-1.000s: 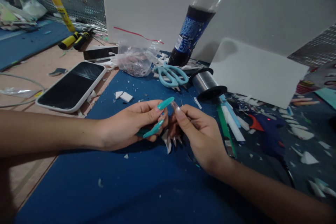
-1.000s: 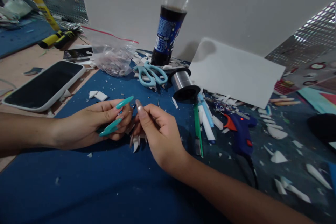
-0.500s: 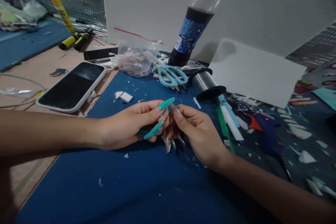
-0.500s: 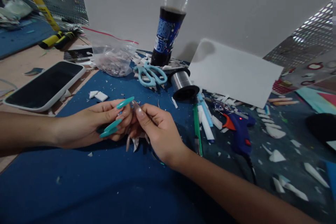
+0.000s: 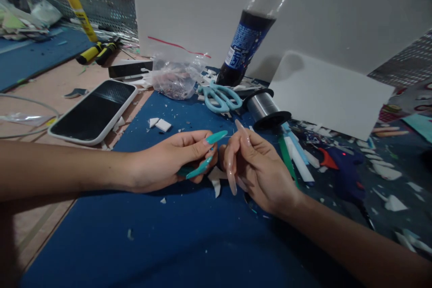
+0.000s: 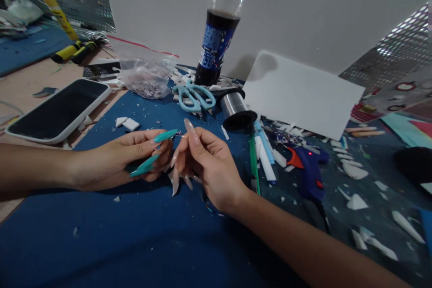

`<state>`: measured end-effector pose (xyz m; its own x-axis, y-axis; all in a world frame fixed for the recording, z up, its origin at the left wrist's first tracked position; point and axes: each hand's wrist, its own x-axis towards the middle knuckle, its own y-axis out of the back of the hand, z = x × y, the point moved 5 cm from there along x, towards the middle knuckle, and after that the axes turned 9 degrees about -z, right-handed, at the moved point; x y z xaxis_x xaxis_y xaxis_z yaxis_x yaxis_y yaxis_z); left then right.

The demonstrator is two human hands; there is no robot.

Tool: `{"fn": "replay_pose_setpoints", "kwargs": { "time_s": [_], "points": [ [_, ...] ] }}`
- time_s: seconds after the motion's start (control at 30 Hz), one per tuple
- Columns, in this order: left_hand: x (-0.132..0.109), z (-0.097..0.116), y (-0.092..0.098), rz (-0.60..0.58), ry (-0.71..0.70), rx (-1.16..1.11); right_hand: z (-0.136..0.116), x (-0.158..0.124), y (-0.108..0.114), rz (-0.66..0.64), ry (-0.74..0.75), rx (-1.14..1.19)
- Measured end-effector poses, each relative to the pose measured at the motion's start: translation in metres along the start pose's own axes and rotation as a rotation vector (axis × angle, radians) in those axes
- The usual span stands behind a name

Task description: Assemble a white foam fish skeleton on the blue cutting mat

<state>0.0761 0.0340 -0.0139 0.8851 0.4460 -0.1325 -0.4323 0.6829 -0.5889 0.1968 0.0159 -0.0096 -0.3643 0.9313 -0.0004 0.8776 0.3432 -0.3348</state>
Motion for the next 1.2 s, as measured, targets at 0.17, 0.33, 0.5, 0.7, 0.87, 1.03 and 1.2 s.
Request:
{"fn": "replay_pose_setpoints", "kwargs": {
  "time_s": [0.17, 0.33, 0.5, 0.7, 0.87, 1.03, 1.2],
  "points": [
    [0.001, 0.001, 0.001, 0.046, 0.040, 0.003, -0.006, -0.007, 0.005, 0.135, 0.142, -0.153],
    [-0.001, 0.002, -0.001, 0.055, 0.048, 0.018, -0.020, -0.023, -0.004, 0.277, 0.294, -0.627],
    [-0.001, 0.001, -0.001, 0.078, 0.036, 0.027, -0.023, -0.028, -0.012, 0.286, 0.341, -0.823],
    [0.000, 0.002, 0.000, 0.080, 0.013, 0.028, -0.021, -0.028, -0.011, 0.239, 0.357, -0.823],
    [0.000, 0.002, 0.000, 0.053, 0.001, 0.034, -0.021, -0.027, -0.011, 0.243, 0.340, -0.844],
    [0.000, 0.002, 0.000, 0.057, -0.002, 0.041, -0.022, -0.027, -0.012, 0.248, 0.340, -0.852],
    [0.001, 0.002, 0.000, 0.058, -0.008, 0.052, -0.021, -0.027, -0.011, 0.250, 0.325, -0.831]
  ]
}}
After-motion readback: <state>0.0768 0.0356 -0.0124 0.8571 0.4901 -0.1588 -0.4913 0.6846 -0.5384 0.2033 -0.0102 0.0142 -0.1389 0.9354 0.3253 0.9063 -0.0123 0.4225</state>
